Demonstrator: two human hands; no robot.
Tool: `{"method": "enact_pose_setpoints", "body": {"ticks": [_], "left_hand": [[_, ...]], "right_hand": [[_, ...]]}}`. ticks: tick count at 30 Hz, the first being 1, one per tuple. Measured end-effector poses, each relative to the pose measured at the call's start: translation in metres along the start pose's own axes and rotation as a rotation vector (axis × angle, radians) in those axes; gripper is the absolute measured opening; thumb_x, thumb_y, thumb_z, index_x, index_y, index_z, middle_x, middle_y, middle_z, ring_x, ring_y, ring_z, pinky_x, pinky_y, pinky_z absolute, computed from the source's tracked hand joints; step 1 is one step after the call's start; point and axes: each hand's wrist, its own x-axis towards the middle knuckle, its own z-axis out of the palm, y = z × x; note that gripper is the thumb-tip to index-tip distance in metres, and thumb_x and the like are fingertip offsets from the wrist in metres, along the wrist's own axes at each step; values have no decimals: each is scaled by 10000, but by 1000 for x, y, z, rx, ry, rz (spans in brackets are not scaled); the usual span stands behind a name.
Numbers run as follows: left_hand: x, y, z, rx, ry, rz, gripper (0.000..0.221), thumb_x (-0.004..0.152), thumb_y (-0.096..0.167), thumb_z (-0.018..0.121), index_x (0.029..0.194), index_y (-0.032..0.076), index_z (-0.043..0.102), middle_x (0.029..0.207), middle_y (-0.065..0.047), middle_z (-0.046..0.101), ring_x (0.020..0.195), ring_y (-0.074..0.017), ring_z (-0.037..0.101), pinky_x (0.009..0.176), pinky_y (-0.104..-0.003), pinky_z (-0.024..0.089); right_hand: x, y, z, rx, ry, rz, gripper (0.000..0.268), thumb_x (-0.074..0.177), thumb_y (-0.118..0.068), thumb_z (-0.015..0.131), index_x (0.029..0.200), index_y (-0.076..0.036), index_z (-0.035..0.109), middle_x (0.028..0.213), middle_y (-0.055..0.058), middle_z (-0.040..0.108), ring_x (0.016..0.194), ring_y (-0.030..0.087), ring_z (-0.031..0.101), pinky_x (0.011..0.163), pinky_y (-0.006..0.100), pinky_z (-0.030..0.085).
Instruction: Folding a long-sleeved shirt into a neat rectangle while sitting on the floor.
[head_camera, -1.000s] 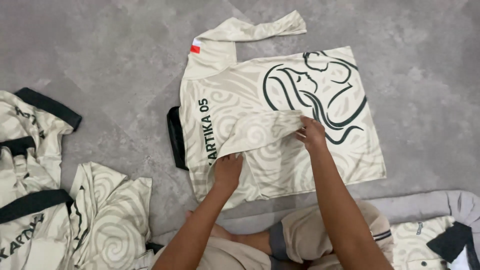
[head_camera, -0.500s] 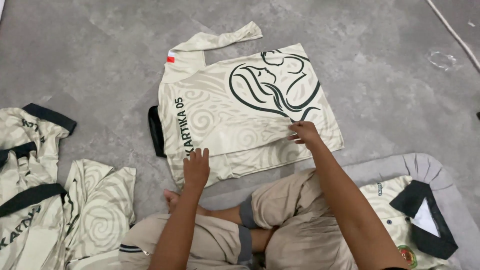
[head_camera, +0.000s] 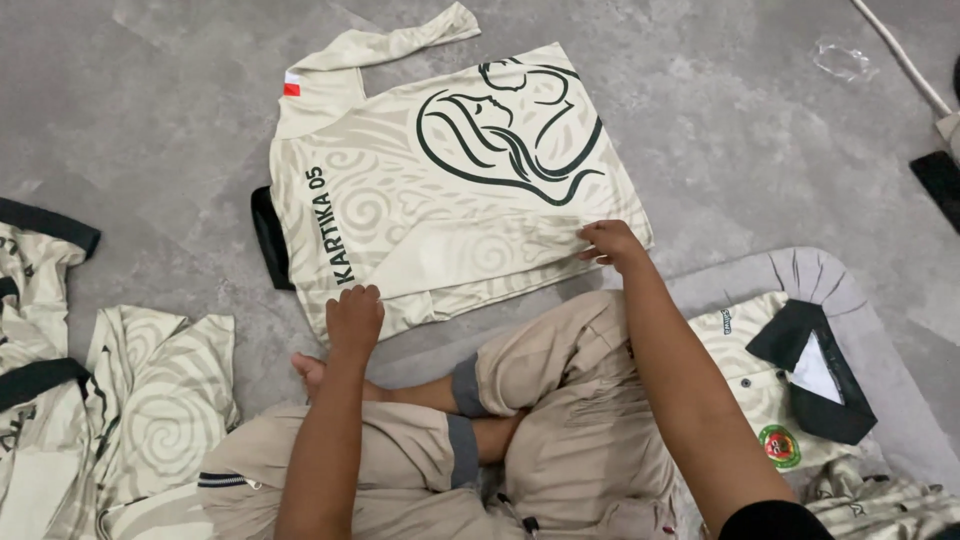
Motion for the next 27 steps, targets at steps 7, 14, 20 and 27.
{"method": "enact_pose_setpoints", "body": {"ticks": [7, 14, 20, 27], "left_hand": [[-5, 1, -13, -16, -38, -17, 243, 850, 286, 569, 1069, 184, 596, 963, -24, 585, 943, -207, 577, 747, -380, 441], [-3, -4, -6, -41, -62, -35, 232, 855, 244, 540, 1074, 198, 603, 1015, -30, 575, 994, -209, 550, 794, -386, 430], [1, -7, 0, 5, -35, -39, 129, 858, 217, 533, 938, 174, 625, 911, -29, 595, 928, -214, 569, 773, -393, 431], [-4, 11, -41, -160, -141, 70, 166, 848, 270, 500, 886, 146, 604, 818, -29, 579, 843, -205, 579, 732, -363, 454]], "right_hand": [[20, 10, -4, 66, 95, -5, 382, 799, -167, 585, 1139, 6, 565, 964, 166, 585, 684, 216, 687, 528, 270, 503], [34, 20, -3, 34, 78, 3, 334, 813, -198, 593, 1096, -19, 596, 938, 145, 595, 712, 227, 675, 549, 291, 485], [31, 14, -1, 4, 61, -42, 272, 791, -179, 597, 1016, -27, 614, 875, 123, 602, 711, 216, 666, 544, 275, 473], [60, 43, -10, 109, 241, 18, 378, 777, -203, 599, 1100, -8, 566, 941, 141, 586, 676, 221, 663, 493, 307, 451]]}}
